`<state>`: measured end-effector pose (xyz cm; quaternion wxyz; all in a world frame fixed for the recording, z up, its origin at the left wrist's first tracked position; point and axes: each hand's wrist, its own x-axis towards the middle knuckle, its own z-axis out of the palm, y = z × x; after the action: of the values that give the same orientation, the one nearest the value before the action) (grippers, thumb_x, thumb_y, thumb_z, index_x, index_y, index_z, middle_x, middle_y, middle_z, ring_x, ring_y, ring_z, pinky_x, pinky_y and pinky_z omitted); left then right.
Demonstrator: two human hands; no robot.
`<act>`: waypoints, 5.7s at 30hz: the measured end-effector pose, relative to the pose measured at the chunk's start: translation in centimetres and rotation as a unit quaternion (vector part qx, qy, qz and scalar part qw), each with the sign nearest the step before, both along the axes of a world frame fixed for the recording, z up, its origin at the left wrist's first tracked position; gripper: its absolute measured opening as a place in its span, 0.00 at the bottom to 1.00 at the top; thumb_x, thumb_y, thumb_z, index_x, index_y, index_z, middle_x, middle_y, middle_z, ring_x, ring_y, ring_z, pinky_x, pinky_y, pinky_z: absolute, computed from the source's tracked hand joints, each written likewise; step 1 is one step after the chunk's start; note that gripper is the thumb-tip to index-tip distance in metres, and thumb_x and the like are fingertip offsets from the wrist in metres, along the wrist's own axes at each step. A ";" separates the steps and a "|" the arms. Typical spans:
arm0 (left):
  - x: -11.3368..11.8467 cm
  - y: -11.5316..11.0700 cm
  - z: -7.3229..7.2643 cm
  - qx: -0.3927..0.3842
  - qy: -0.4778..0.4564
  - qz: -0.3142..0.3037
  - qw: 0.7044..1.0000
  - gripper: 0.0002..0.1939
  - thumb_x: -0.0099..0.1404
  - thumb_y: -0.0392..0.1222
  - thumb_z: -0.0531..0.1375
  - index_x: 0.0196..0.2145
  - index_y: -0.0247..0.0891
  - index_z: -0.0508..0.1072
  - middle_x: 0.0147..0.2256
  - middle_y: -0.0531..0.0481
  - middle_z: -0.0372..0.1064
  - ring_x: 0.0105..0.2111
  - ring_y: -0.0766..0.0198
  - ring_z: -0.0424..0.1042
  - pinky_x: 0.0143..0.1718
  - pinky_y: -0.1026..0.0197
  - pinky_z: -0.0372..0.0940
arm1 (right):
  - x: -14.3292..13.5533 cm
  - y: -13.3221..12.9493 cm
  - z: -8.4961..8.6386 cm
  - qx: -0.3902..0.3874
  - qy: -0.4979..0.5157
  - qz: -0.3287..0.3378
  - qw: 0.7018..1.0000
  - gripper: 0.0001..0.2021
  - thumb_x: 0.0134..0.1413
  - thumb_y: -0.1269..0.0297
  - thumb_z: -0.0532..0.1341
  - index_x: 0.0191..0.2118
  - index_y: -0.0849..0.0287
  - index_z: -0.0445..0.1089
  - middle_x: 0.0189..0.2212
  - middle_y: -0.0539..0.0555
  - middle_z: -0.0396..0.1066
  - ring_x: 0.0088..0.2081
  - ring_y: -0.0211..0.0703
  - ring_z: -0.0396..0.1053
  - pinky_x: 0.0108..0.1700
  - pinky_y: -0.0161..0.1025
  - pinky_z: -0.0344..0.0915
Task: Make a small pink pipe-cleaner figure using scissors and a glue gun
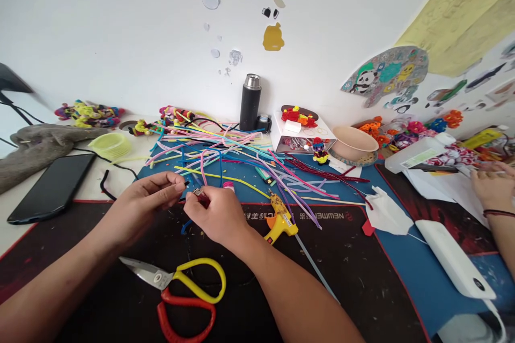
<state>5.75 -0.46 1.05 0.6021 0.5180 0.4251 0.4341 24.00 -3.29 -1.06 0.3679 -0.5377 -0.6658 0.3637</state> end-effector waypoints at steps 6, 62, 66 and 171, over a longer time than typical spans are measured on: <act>0.2 0.0 0.2 -0.030 -0.010 0.007 0.999 0.23 0.52 0.58 0.81 0.30 0.38 0.81 0.28 0.54 0.68 0.26 0.69 0.59 0.26 0.66 0.56 | -0.2 -0.1 0.0 -0.023 0.003 -0.005 1.000 0.21 0.65 0.50 0.59 0.24 0.54 0.56 0.20 0.44 0.55 0.25 0.36 0.51 0.28 0.40 0.46; -0.7 -1.1 -0.4 0.405 0.339 0.049 0.848 0.08 0.76 0.46 0.62 0.39 0.44 0.80 0.31 0.51 0.80 0.29 0.60 0.77 0.35 0.60 0.66 | 1.2 1.1 0.3 -0.137 0.283 0.017 0.949 0.28 0.56 0.32 0.71 0.34 0.55 0.69 0.22 0.41 0.49 0.24 0.35 0.47 0.25 0.37 0.45; -0.7 -1.1 -0.2 0.410 0.356 0.041 0.839 0.11 0.76 0.47 0.60 0.38 0.44 0.81 0.31 0.49 0.81 0.29 0.58 0.77 0.37 0.58 0.68 | 1.1 1.0 0.4 -0.129 0.265 0.015 0.956 0.28 0.56 0.33 0.71 0.32 0.53 0.64 0.23 0.41 0.50 0.24 0.35 0.46 0.26 0.37 0.45; -0.4 0.4 -0.2 -0.151 -0.087 -0.089 0.981 0.23 0.53 0.52 0.79 0.26 0.38 0.71 0.21 0.62 0.45 0.22 0.72 0.42 0.21 0.64 0.42 | -0.4 -0.8 0.0 -0.033 -0.014 0.015 0.999 0.23 0.68 0.50 0.60 0.24 0.54 0.55 0.20 0.44 0.56 0.25 0.37 0.52 0.29 0.40 0.46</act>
<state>5.33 -0.07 0.90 0.7442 0.4169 0.3844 0.3530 23.60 -4.07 -1.10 0.3354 -0.5448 -0.6662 0.3833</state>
